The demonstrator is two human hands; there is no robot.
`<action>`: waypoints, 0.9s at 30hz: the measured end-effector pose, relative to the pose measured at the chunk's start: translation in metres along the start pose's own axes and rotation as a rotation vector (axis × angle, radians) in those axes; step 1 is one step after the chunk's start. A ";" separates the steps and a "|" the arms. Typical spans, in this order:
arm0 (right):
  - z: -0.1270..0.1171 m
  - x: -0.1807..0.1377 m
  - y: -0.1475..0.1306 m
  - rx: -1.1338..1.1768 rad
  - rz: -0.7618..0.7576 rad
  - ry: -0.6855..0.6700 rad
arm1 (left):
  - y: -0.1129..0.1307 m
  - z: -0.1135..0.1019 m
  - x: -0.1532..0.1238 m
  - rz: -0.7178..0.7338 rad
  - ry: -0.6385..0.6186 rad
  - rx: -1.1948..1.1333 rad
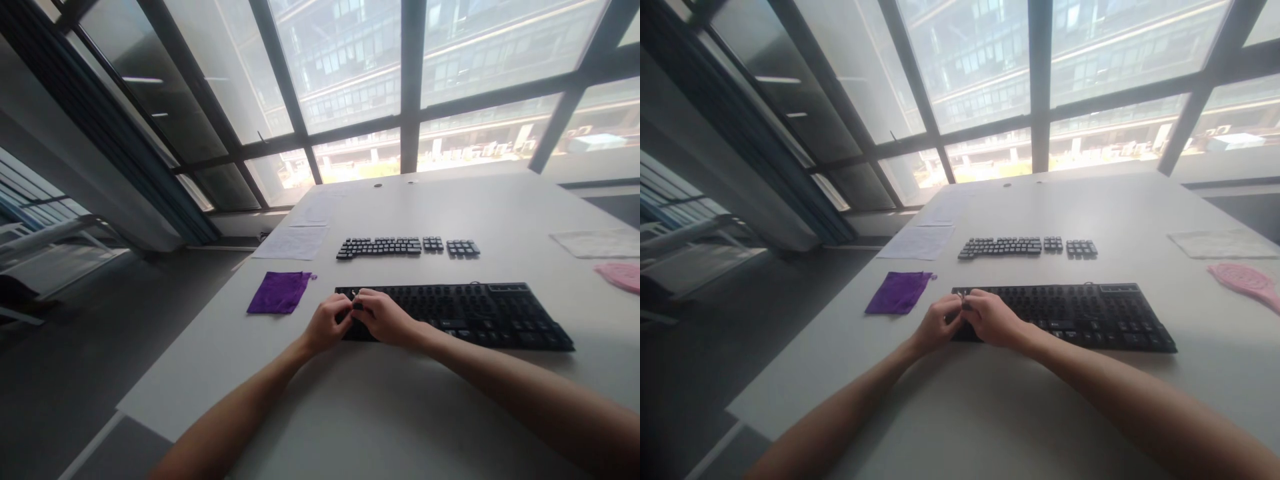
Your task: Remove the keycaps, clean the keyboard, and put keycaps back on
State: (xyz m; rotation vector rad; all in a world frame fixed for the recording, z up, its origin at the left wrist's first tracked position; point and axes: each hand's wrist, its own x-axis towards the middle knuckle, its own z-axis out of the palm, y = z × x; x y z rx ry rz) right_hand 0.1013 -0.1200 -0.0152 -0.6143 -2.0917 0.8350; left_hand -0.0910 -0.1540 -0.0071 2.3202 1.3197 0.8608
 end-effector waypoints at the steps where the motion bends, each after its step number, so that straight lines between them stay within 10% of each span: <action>1: 0.000 -0.001 -0.002 -0.041 -0.027 -0.029 | 0.001 -0.001 0.000 0.024 -0.034 0.017; 6: 0.001 -0.004 -0.004 -0.165 -0.122 -0.089 | 0.002 -0.004 0.000 0.088 -0.148 0.078; 18: -0.001 0.002 0.010 0.240 0.222 0.106 | -0.001 0.009 0.004 -0.030 -0.058 0.028; 27: -0.001 0.005 0.012 0.218 0.187 0.234 | 0.000 0.014 0.004 0.001 0.103 -0.044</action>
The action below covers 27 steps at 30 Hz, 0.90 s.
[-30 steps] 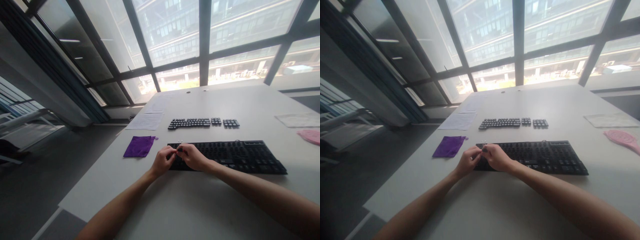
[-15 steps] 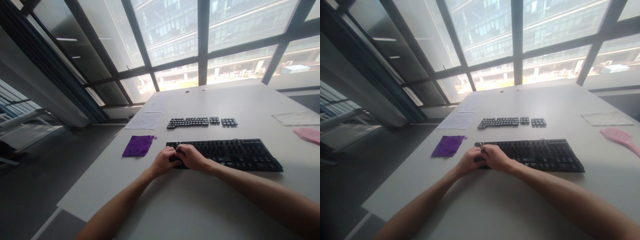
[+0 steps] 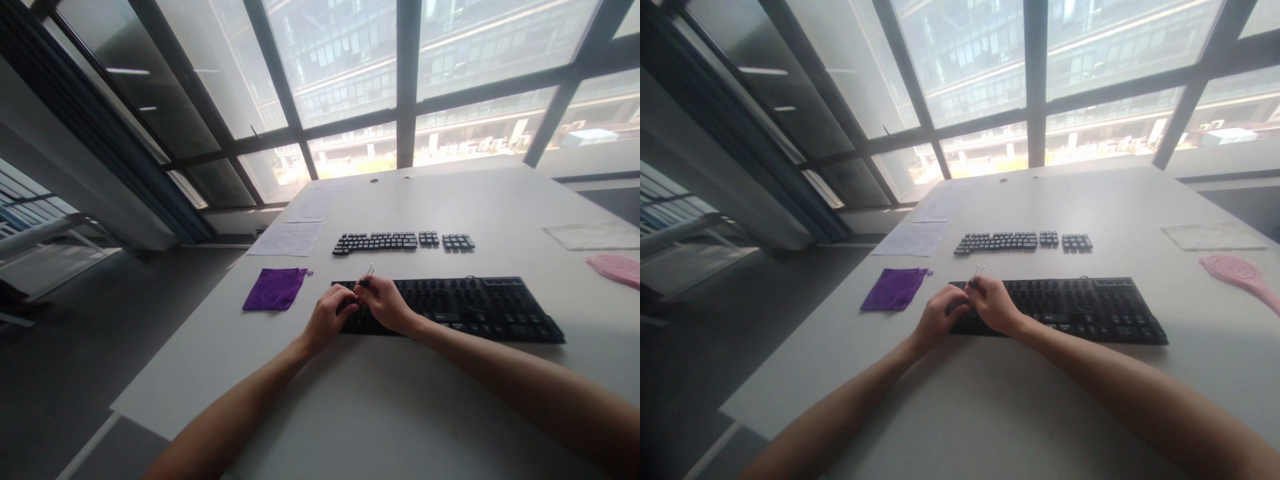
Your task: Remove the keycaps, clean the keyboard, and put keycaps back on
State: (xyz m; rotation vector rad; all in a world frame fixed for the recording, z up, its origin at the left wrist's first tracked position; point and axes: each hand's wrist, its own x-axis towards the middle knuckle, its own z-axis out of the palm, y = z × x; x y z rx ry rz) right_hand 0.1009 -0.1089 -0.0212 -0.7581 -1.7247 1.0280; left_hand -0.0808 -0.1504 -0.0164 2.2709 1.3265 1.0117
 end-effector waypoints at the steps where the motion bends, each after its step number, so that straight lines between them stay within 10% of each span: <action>1: 0.000 0.000 0.001 -0.006 0.013 0.020 | 0.000 0.000 0.000 -0.004 0.019 -0.009; 16: 0.003 0.007 0.013 0.157 0.164 0.067 | -0.002 -0.013 0.014 0.127 0.122 -0.008; 27: 0.004 0.008 0.014 0.170 0.187 0.042 | -0.097 -0.023 0.077 -0.122 0.038 0.084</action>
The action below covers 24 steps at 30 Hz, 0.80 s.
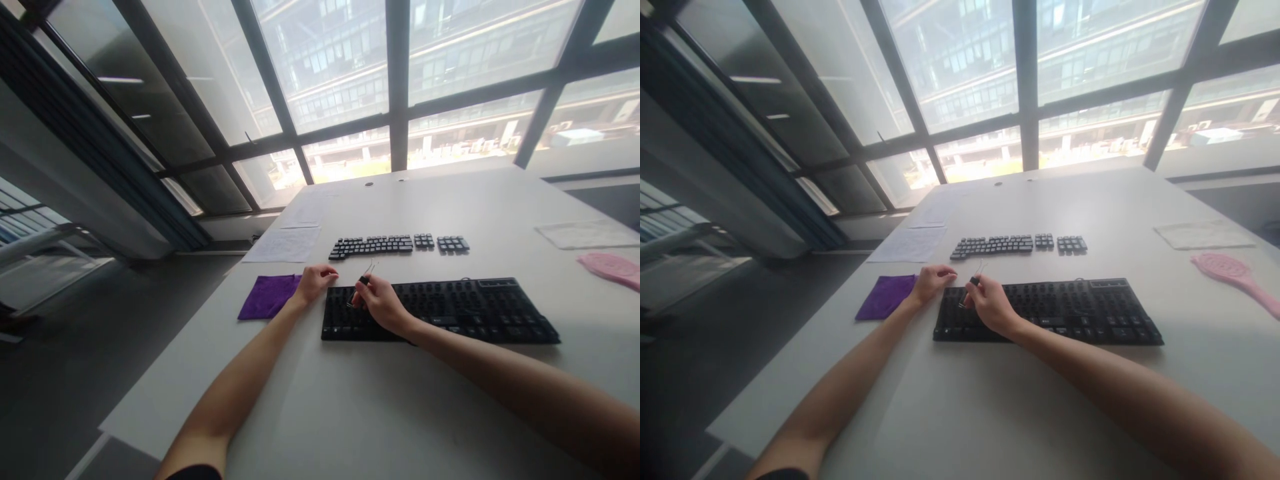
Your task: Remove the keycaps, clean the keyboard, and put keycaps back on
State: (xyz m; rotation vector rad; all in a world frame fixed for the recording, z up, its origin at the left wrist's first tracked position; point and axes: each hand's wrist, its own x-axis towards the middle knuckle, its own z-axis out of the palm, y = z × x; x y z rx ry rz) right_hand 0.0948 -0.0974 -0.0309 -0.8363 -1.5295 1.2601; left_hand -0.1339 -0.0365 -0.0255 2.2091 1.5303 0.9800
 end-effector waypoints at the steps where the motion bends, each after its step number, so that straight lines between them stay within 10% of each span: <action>1: 0.000 0.000 0.000 0.001 0.004 -0.004 | -0.003 -0.001 0.001 0.017 -0.022 0.001; 24: -0.003 0.000 -0.002 -0.014 0.009 -0.025 | -0.017 0.035 0.060 0.240 0.061 0.295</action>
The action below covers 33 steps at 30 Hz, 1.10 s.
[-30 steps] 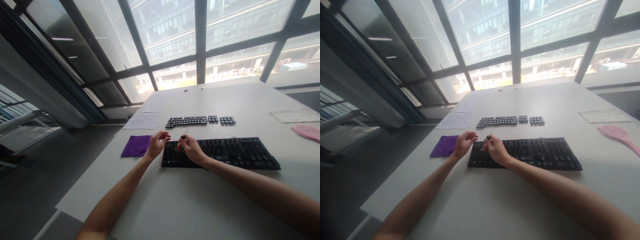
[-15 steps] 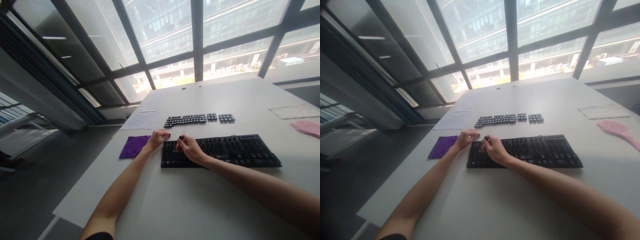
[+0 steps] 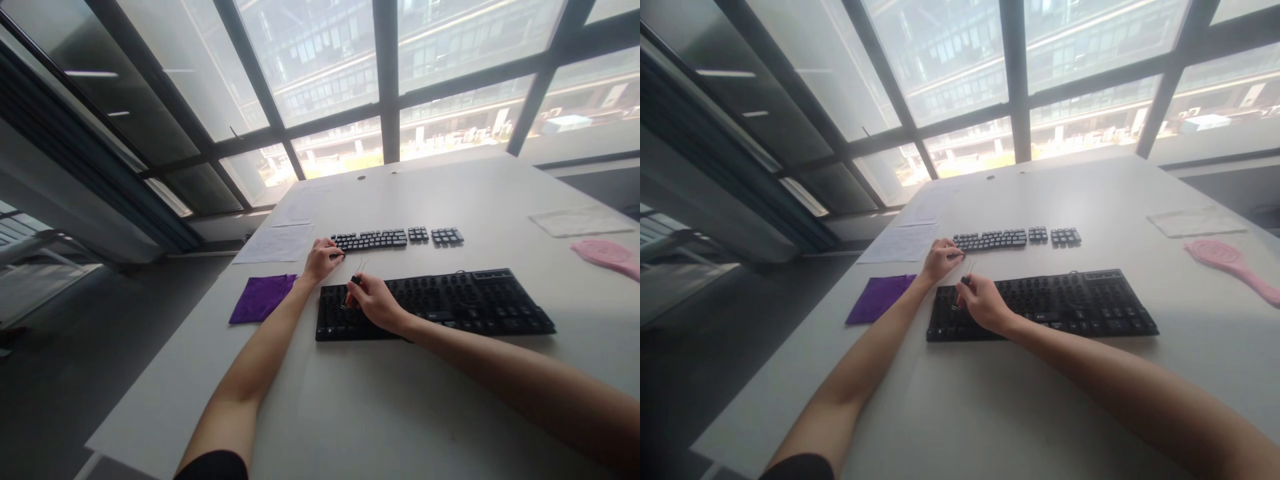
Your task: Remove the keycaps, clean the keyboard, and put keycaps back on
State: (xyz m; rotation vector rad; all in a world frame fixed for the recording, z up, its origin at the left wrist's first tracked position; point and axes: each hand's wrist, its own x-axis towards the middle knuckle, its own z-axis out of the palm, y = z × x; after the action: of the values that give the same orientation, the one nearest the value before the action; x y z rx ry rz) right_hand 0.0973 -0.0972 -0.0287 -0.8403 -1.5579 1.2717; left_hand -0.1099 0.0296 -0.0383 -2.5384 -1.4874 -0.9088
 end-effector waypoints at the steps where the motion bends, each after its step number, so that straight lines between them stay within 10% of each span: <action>1: 0.000 0.000 0.000 0.004 -0.002 -0.003 | -0.001 0.001 -0.001 -0.006 0.005 0.004; 33: 0.000 0.001 -0.002 0.046 -0.024 0.030 | 0.003 -0.004 -0.003 -0.032 0.073 0.013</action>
State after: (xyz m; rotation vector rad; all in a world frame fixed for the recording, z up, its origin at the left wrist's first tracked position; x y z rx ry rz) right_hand 0.0971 -0.0963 -0.0267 -0.8063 -1.5054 1.2671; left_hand -0.1097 0.0244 -0.0360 -2.4508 -1.5126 -0.9811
